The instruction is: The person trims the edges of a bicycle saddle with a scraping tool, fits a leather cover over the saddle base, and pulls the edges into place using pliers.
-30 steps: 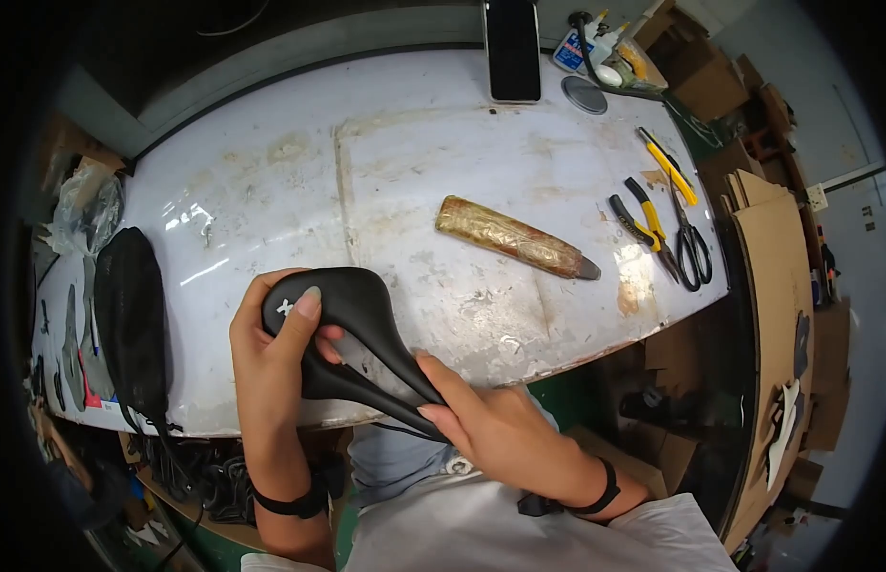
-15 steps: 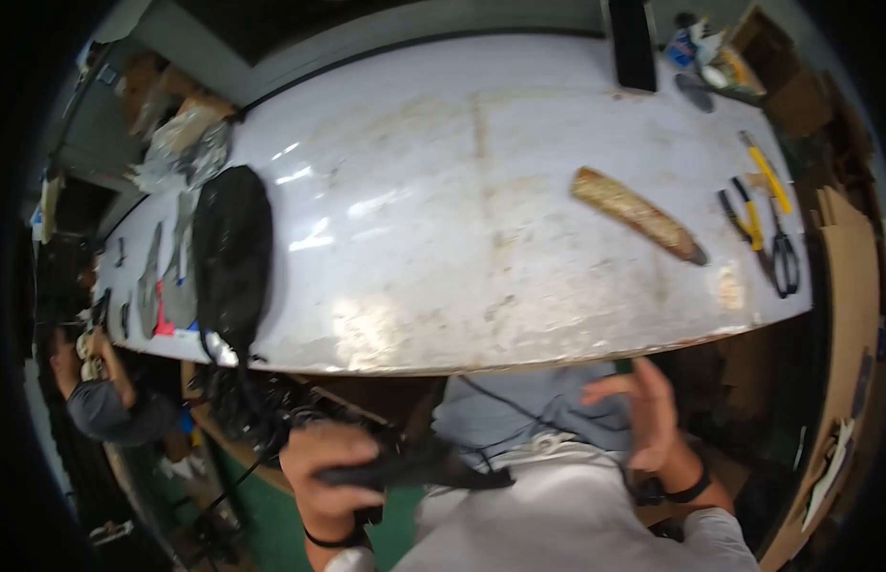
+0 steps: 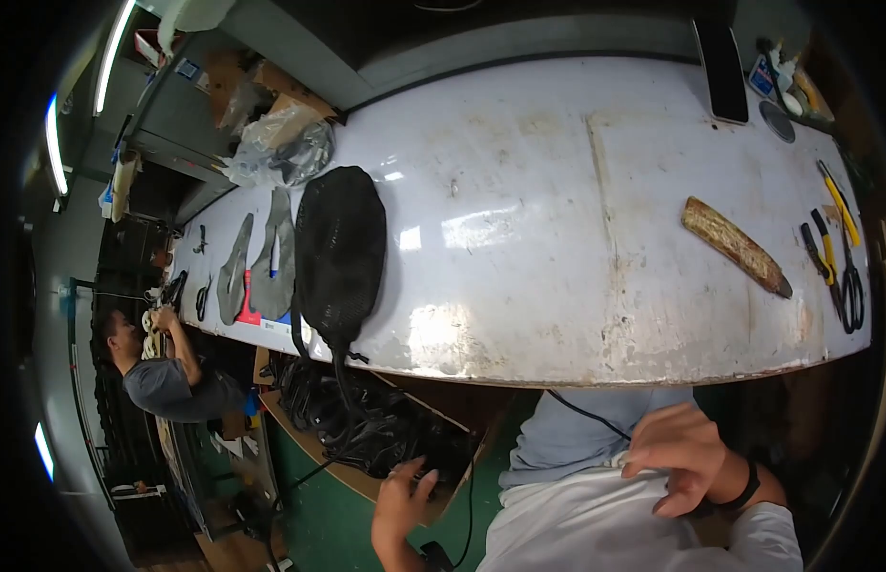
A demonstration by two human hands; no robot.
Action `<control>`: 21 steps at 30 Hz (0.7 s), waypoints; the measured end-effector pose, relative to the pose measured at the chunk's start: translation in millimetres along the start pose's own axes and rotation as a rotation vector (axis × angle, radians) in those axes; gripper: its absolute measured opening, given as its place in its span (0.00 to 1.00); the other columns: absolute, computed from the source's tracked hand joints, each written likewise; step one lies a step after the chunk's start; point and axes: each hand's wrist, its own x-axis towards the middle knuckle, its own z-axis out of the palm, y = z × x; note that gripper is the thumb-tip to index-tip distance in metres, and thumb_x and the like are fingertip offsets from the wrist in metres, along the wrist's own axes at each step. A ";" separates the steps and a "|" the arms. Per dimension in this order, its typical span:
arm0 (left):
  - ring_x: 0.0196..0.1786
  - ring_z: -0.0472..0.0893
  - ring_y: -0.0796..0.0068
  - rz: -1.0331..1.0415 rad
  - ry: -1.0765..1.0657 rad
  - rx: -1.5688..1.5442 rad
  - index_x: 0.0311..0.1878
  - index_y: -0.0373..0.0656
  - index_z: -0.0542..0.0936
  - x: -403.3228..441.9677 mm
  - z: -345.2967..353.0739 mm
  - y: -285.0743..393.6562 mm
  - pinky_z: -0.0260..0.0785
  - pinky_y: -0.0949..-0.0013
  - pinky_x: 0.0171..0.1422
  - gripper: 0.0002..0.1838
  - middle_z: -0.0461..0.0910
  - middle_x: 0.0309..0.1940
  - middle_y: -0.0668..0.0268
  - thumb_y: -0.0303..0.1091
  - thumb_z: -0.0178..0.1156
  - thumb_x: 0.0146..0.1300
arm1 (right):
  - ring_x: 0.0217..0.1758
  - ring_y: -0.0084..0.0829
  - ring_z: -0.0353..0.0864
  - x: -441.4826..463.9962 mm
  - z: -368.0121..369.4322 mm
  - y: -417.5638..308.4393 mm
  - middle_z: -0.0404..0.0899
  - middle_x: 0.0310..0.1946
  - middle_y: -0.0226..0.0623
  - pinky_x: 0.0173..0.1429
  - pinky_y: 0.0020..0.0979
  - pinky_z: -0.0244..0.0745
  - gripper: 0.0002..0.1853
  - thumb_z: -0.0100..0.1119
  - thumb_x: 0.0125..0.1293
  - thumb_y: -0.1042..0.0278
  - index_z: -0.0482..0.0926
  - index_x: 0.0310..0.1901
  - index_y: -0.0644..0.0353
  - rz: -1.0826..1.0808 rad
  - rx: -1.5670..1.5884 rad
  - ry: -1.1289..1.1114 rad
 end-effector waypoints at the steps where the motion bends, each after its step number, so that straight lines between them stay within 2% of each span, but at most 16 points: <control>1: 0.45 0.89 0.53 0.005 0.014 -0.001 0.61 0.35 0.84 8.6 -7.2 21.1 0.81 0.58 0.50 0.20 0.88 0.48 0.51 0.32 0.71 0.69 | 0.26 0.32 0.86 4.0 2.4 0.9 0.89 0.29 0.38 0.33 0.34 0.84 0.29 0.71 0.72 0.48 0.84 0.57 0.71 -0.014 -0.001 -0.005; 3: 0.45 0.90 0.58 0.167 -0.035 -0.316 0.57 0.34 0.86 34.3 -34.1 76.2 0.80 0.62 0.50 0.16 0.88 0.46 0.52 0.27 0.71 0.67 | 0.26 0.33 0.85 13.8 6.7 3.9 0.88 0.29 0.38 0.34 0.34 0.84 0.24 0.72 0.70 0.54 0.85 0.54 0.70 -0.024 -0.043 -0.096; 4: 0.45 0.90 0.58 0.176 -0.020 -0.313 0.57 0.34 0.86 43.2 -44.2 95.4 0.80 0.62 0.50 0.16 0.88 0.46 0.52 0.27 0.71 0.67 | 0.23 0.34 0.83 22.2 12.4 3.9 0.85 0.27 0.38 0.31 0.33 0.81 0.20 0.73 0.67 0.61 0.87 0.52 0.70 -0.024 -0.042 -0.104; 5: 0.45 0.90 0.58 0.288 0.048 -0.350 0.56 0.33 0.86 52.0 -53.7 112.3 0.80 0.62 0.50 0.16 0.88 0.46 0.51 0.27 0.72 0.67 | 0.23 0.34 0.83 29.4 14.7 4.2 0.85 0.27 0.38 0.31 0.33 0.81 0.20 0.73 0.67 0.61 0.87 0.52 0.70 -0.045 -0.045 -0.110; 6: 0.45 0.90 0.57 0.404 0.117 -0.385 0.55 0.33 0.86 64.3 -61.9 125.0 0.81 0.63 0.50 0.16 0.87 0.45 0.51 0.28 0.73 0.66 | 0.22 0.34 0.81 36.8 16.2 4.2 0.84 0.26 0.37 0.30 0.32 0.79 0.19 0.74 0.67 0.63 0.88 0.52 0.70 -0.049 -0.083 -0.187; 7: 0.45 0.89 0.56 0.518 0.224 -0.370 0.54 0.34 0.86 78.6 -68.7 133.2 0.80 0.62 0.51 0.15 0.87 0.45 0.51 0.23 0.72 0.65 | 0.21 0.35 0.80 43.8 18.7 2.2 0.82 0.24 0.37 0.28 0.32 0.77 0.18 0.75 0.66 0.65 0.88 0.51 0.69 -0.049 -0.123 -0.263; 9: 0.43 0.89 0.54 0.638 0.560 -0.212 0.52 0.34 0.86 112.2 -85.1 145.1 0.80 0.61 0.50 0.12 0.88 0.45 0.52 0.22 0.70 0.66 | 0.21 0.33 0.79 60.1 26.0 -1.8 0.81 0.24 0.35 0.27 0.31 0.73 0.17 0.76 0.64 0.68 0.89 0.51 0.69 -0.072 -0.144 -0.294; 11: 0.46 0.88 0.50 0.501 0.812 -0.319 0.51 0.33 0.86 149.6 -108.7 154.0 0.79 0.59 0.53 0.10 0.87 0.46 0.50 0.24 0.67 0.68 | 0.22 0.31 0.79 70.1 30.4 -4.4 0.81 0.24 0.34 0.28 0.29 0.74 0.16 0.76 0.64 0.68 0.90 0.51 0.68 -0.074 -0.181 -0.393; 13: 0.50 0.86 0.48 0.335 0.963 -0.293 0.51 0.31 0.85 186.6 -138.6 139.1 0.77 0.57 0.57 0.12 0.87 0.48 0.49 0.30 0.66 0.72 | 0.22 0.29 0.80 79.7 34.7 -9.3 0.81 0.24 0.33 0.29 0.27 0.74 0.16 0.77 0.64 0.68 0.90 0.51 0.67 -0.095 -0.215 -0.419; 15: 0.54 0.84 0.46 0.136 0.999 -0.095 0.53 0.32 0.85 217.3 -158.9 95.8 0.75 0.56 0.61 0.14 0.86 0.49 0.46 0.34 0.64 0.74 | 0.23 0.29 0.79 85.8 35.5 -14.6 0.81 0.24 0.33 0.30 0.27 0.74 0.16 0.77 0.64 0.69 0.90 0.50 0.67 -0.074 -0.241 -0.459; 16: 0.55 0.84 0.46 0.137 0.951 -0.152 0.53 0.32 0.85 213.8 -169.5 84.5 0.75 0.56 0.62 0.16 0.86 0.49 0.46 0.37 0.65 0.75 | 0.23 0.30 0.79 86.8 34.1 -15.5 0.81 0.24 0.34 0.31 0.28 0.76 0.15 0.77 0.64 0.70 0.90 0.50 0.68 -0.083 -0.237 -0.460; 17: 0.52 0.85 0.55 0.184 0.940 -0.362 0.53 0.32 0.85 209.0 -171.7 80.0 0.75 0.59 0.60 0.15 0.87 0.47 0.51 0.36 0.64 0.76 | 0.23 0.30 0.79 85.9 31.9 -15.6 0.81 0.24 0.34 0.31 0.28 0.76 0.15 0.77 0.64 0.70 0.90 0.50 0.68 -0.081 -0.290 -0.438; 18: 0.48 0.84 0.66 0.256 0.948 -0.478 0.53 0.32 0.85 189.8 -170.1 108.3 0.75 0.63 0.57 0.13 0.87 0.44 0.57 0.33 0.64 0.77 | 0.24 0.31 0.79 83.6 28.8 -15.6 0.81 0.25 0.36 0.32 0.29 0.77 0.15 0.77 0.64 0.71 0.90 0.50 0.68 -0.105 -0.325 -0.369; 19: 0.45 0.81 0.73 0.226 0.886 -0.616 0.52 0.32 0.85 176.3 -160.3 126.2 0.75 0.68 0.55 0.11 0.85 0.42 0.61 0.31 0.64 0.77 | 0.24 0.32 0.80 80.6 21.1 -17.1 0.81 0.25 0.37 0.32 0.30 0.78 0.14 0.76 0.64 0.71 0.90 0.50 0.68 -0.120 -0.387 -0.290; 20: 0.44 0.82 0.74 0.356 0.812 -0.684 0.50 0.31 0.85 164.3 -142.6 143.1 0.75 0.70 0.54 0.11 0.84 0.41 0.62 0.31 0.65 0.76 | 0.26 0.34 0.81 79.1 12.1 -19.1 0.81 0.27 0.40 0.34 0.32 0.79 0.13 0.76 0.65 0.73 0.90 0.49 0.69 -0.124 -0.430 -0.225; 21: 0.44 0.83 0.71 0.611 0.683 -0.688 0.47 0.32 0.85 167.1 -117.4 131.3 0.77 0.69 0.52 0.09 0.85 0.42 0.62 0.28 0.69 0.71 | 0.29 0.36 0.82 74.8 -1.5 -23.4 0.82 0.29 0.40 0.37 0.34 0.80 0.12 0.75 0.66 0.74 0.89 0.48 0.69 -0.120 -0.485 -0.132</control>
